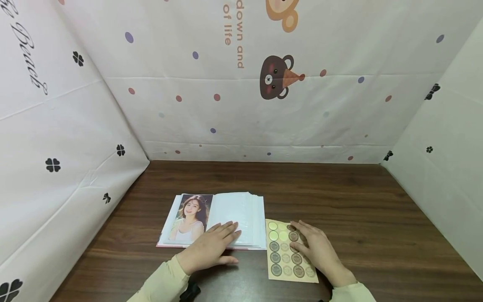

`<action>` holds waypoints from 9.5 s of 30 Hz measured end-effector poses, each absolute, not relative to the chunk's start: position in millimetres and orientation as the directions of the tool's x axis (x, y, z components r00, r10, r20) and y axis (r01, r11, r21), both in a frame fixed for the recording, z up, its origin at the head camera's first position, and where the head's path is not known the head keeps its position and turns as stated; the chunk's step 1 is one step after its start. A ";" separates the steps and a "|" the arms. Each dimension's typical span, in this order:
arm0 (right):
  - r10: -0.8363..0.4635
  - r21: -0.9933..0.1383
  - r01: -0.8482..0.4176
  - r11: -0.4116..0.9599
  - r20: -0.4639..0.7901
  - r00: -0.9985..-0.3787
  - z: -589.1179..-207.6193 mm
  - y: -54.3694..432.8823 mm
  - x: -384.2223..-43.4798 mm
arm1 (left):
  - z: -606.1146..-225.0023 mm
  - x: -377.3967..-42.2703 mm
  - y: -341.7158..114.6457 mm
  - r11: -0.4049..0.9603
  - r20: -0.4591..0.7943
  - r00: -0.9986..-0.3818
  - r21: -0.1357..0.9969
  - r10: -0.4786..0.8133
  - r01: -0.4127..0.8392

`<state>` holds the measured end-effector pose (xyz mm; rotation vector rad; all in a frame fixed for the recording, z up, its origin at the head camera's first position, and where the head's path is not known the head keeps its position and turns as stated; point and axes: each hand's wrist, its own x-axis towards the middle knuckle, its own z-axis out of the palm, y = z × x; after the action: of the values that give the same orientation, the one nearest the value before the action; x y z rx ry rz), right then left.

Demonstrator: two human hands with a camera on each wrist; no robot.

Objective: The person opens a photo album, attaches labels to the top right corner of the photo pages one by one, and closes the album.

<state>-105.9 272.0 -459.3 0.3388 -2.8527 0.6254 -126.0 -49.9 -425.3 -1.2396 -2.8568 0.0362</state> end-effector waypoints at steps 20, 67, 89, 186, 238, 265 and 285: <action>-0.155 -0.389 -0.355 0.850 0.459 -0.875 -433.8 267.6 -100.1 | -418.4 -134.7 -33.5 0.622 0.369 -0.550 -0.106 0.749 0.776; -0.157 -0.470 -0.461 0.752 0.552 -0.819 -443.7 238.6 -91.8 | -431.0 -140.8 9.2 0.574 0.597 -0.483 0.045 0.641 0.818; -0.128 -0.435 -0.433 0.789 0.572 -0.810 -439.5 229.4 -87.9 | -422.9 -139.9 28.1 0.533 0.619 -0.431 0.024 0.657 0.846; -0.167 -0.370 -0.581 0.725 0.724 -0.669 -456.0 225.4 -91.7 | -428.1 -143.0 40.6 0.586 0.623 -0.518 0.117 0.585 0.802; -0.047 -0.465 -0.301 0.833 0.482 -0.875 -457.9 257.3 -100.7 | -423.0 -157.2 9.4 0.581 0.751 -0.487 0.171 0.446 0.796; -0.038 -0.467 -0.241 0.851 0.402 -0.915 -457.2 264.6 -101.0 | -427.8 -161.2 -29.8 0.469 0.719 -0.530 0.316 0.449 0.825; -0.069 -0.471 -0.364 0.804 0.533 -0.843 -413.4 220.4 -107.9 | -433.5 -157.1 -32.7 0.436 0.694 -0.538 0.345 0.478 0.832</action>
<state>-107.9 220.4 -413.4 0.3212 -2.4867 0.7885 -157.1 -32.7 -433.5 -1.1000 -2.1889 -0.9300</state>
